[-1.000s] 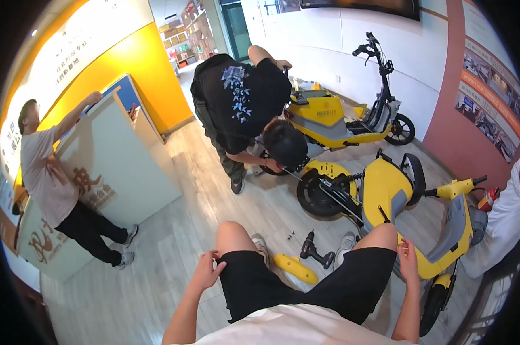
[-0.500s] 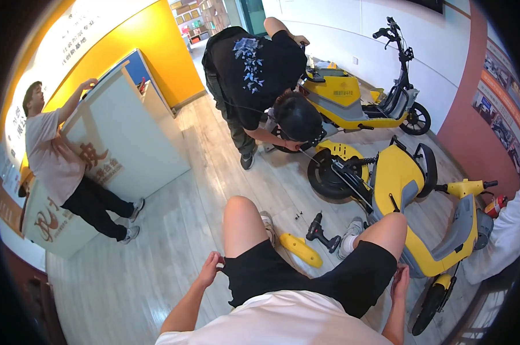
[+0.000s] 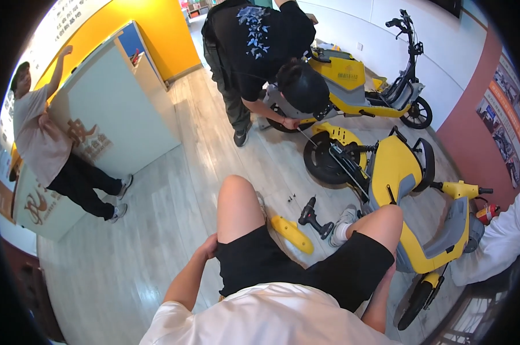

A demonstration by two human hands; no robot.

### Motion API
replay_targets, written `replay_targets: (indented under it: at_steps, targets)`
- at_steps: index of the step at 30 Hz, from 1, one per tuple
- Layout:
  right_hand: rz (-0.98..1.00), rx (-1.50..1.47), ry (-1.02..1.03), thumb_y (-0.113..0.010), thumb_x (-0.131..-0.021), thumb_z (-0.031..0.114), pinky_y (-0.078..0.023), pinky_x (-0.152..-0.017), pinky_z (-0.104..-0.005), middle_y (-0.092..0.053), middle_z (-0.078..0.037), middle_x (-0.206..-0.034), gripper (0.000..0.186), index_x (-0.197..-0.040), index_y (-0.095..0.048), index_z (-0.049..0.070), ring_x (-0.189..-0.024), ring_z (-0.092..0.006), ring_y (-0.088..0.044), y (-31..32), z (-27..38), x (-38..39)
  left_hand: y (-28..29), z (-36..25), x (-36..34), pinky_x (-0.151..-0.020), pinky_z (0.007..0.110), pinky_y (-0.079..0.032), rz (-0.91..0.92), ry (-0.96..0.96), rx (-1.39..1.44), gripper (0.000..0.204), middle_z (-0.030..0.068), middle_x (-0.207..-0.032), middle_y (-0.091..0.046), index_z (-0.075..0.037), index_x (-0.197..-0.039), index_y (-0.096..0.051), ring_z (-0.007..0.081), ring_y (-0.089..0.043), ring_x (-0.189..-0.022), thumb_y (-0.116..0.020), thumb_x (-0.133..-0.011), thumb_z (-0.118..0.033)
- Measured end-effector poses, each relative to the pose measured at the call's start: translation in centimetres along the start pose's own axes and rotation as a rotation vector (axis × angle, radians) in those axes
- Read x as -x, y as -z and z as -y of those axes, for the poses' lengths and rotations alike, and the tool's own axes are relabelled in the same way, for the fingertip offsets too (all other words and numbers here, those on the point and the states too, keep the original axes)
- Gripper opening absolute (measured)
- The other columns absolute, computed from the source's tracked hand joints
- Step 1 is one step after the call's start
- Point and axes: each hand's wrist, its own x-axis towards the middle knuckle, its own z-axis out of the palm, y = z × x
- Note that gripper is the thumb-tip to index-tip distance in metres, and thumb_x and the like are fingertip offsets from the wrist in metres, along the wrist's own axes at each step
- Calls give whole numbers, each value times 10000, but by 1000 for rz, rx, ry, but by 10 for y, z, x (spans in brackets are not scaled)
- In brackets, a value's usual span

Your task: Repairing a yellow electric scooter by using an electric screwdriver to remove screws, adjusting the chain, and reinstalling plastic covers.

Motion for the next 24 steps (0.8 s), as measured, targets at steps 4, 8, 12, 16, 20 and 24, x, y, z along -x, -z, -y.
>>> replay_targets:
  at_steps: [4, 8, 12, 16, 20, 24]
  targets:
    - [-34, -95, -91, -522, -931, 285, -452, -941, -350, -543, -107, -1236, 491, -1341, -398, 45, -1078, -213, -563, 1, 6, -4, -6, -12, -5, -566, 312, -547, -80, -7, -154, 270, 64, -892, -678, -42, -1084, -602, 161, -658, -704, -521, -927, -247]
    - [-8, 49, -141, -523, -930, 276, -451, -942, -354, -542, -109, -1245, 492, -1344, -400, 41, -1081, -216, -564, -29, 0, -23, 26, -2, -30, -545, 304, -536, 74, 32, -8, 257, 82, -867, -679, -6, -1038, -619, 168, -652, -687, -544, -917, -219]
    - [-16, 231, -184, -524, -929, 266, -450, -943, -358, -541, -110, -1253, 492, -1347, -403, 37, -1084, -220, -565, -40, 15, -30, -9, -18, -10, -568, 312, -534, -109, -127, -195, 270, 106, -849, -677, 32, -1016, -628, 173, -649, -708, -559, -912, -207]
    - [-19, 382, -240, -525, -928, 256, -449, -943, -362, -540, -111, -1262, 493, -1350, -405, 33, -1087, -223, -566, -26, 24, -5, 23, 15, -19, -588, 307, -530, -119, -256, -220, 304, 108, -863, -681, 54, -1022, -638, 171, -647, -716, -613, -876, -211]
    - [-66, 511, -273, -526, -927, 247, -448, -944, -366, -538, -113, -1271, 493, -1353, -408, 29, -1089, -227, -567, -3, 25, 28, 13, 48, -45, -588, 307, -531, -147, -366, -210, 297, 108, -861, -683, 50, -1022, -641, 172, -647, -713, -618, -872, -205]
    - [-122, 631, -332, -527, -926, 237, -447, -945, -370, -537, -114, -1279, 494, -1357, -410, 25, -1092, -230, -568, 1, 20, 39, 24, 53, -55, -588, 306, -531, -184, -461, -208, 291, 108, -860, -685, 46, -1023, -644, 172, -647, -709, -623, -867, -199]
